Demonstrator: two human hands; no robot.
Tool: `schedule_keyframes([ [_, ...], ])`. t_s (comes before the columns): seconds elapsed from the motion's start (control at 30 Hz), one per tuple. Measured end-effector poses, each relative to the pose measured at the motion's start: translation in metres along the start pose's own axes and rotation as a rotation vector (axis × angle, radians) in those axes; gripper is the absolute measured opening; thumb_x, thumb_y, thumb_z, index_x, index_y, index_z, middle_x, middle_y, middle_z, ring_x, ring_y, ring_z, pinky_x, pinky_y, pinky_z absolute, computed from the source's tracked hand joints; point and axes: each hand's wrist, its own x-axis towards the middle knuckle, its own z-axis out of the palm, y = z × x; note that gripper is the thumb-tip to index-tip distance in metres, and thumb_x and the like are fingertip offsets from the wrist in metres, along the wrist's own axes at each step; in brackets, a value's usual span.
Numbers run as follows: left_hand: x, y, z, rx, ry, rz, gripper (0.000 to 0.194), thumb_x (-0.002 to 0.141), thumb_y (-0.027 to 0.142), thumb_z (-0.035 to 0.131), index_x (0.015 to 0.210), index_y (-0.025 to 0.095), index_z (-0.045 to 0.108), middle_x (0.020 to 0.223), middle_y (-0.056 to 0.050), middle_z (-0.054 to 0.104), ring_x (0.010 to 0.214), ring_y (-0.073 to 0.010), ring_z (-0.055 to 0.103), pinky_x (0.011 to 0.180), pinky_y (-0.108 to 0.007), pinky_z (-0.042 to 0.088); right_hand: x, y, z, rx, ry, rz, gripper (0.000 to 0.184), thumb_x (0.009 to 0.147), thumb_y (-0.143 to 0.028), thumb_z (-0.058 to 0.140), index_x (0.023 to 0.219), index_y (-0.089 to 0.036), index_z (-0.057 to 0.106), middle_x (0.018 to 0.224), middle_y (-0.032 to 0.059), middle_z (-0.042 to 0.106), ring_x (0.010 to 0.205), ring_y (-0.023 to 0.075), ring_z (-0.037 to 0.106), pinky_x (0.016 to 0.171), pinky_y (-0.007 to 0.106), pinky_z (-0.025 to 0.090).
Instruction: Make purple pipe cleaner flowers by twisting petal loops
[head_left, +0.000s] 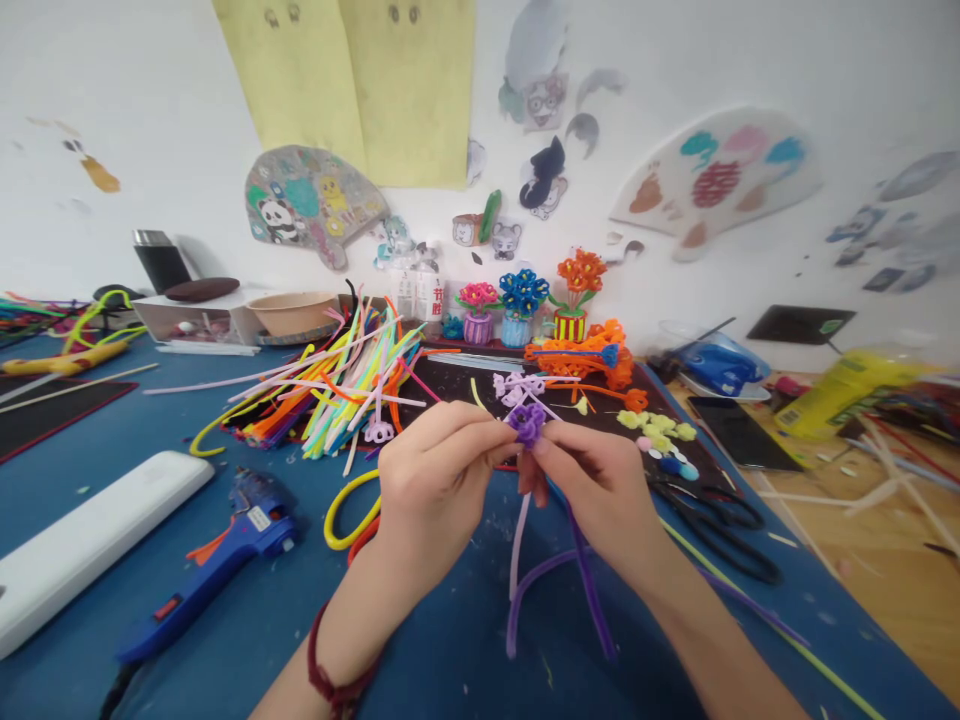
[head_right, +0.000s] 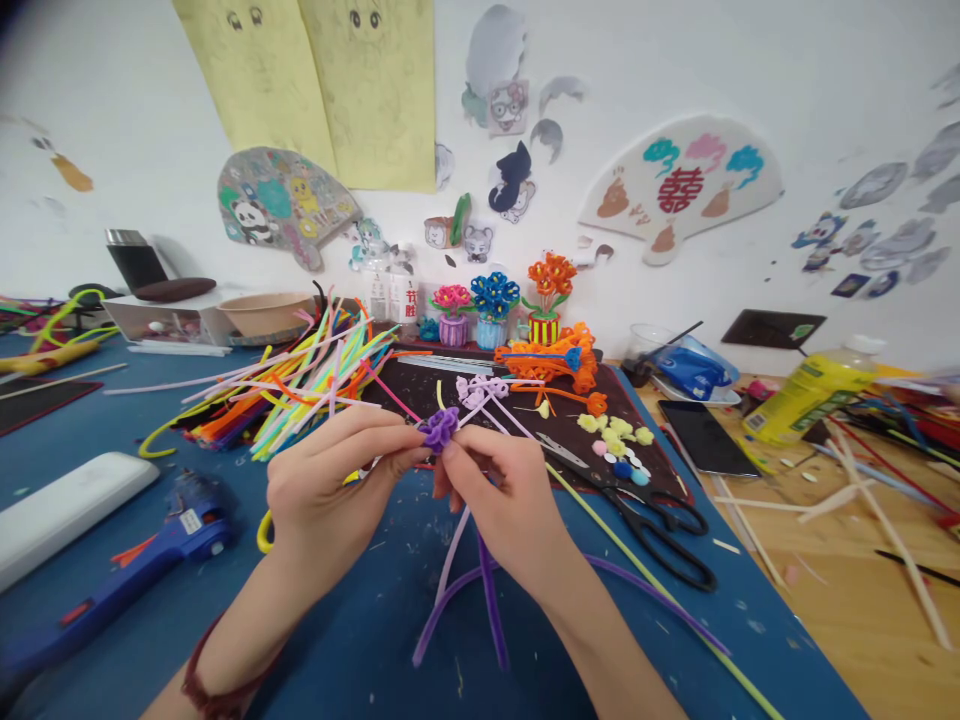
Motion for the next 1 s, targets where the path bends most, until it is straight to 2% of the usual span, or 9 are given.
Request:
schedule_keyframes([
  [0.53, -0.0022, -0.0007, 0.0004, 0.007, -0.005, 0.012, 0.017, 0.081, 0.003, 0.062, 0.079, 0.019, 0.07, 0.074, -0.002, 0.069, 0.068, -0.011, 0.063, 0.063, -0.021, 0.05, -0.0011, -0.002, 0.0056, 0.094, 0.026, 0.049, 0.036, 0.089, -0.034, 0.054, 0.057, -0.018, 0.058, 0.053, 0.0001, 0.059, 0.046, 0.0111, 0.052, 0.045, 0.023, 0.042],
  [0.77, -0.0018, -0.0007, 0.0001, -0.011, -0.01, 0.019, 0.012, 0.08, 0.005, 0.066, 0.08, 0.017, 0.07, 0.077, -0.004, 0.07, 0.07, -0.0124, 0.063, 0.064, -0.022, 0.05, 0.0012, 0.0003, 0.0024, 0.138, -0.015, 0.016, 0.033, 0.092, -0.032, 0.052, 0.062, -0.018, 0.059, 0.057, -0.0004, 0.059, 0.049, 0.0112, 0.053, 0.048, 0.023, 0.044],
  [0.83, 0.0, -0.0001, -0.0018, -0.004, -0.026, 0.021, 0.009, 0.079, 0.01, 0.069, 0.084, 0.018, 0.07, 0.078, -0.004, 0.07, 0.072, -0.0133, 0.063, 0.066, -0.024, 0.05, 0.0025, 0.0014, -0.0002, 0.182, -0.048, 0.021, 0.032, 0.093, -0.033, 0.05, 0.065, -0.018, 0.057, 0.06, -0.0008, 0.059, 0.053, 0.0117, 0.055, 0.053, 0.023, 0.046],
  [1.0, 0.0037, -0.0003, -0.0079, -0.013, -0.055, -0.004, 0.024, 0.079, 0.015, 0.071, 0.102, 0.019, 0.067, 0.085, -0.004, 0.07, 0.079, -0.0147, 0.064, 0.069, -0.024, 0.051, 0.0032, 0.0041, -0.0023, 0.388, -0.128, 0.067, 0.032, 0.096, -0.032, 0.045, 0.066, -0.02, 0.047, 0.061, -0.0025, 0.054, 0.053, 0.0118, 0.053, 0.054, 0.024, 0.045],
])
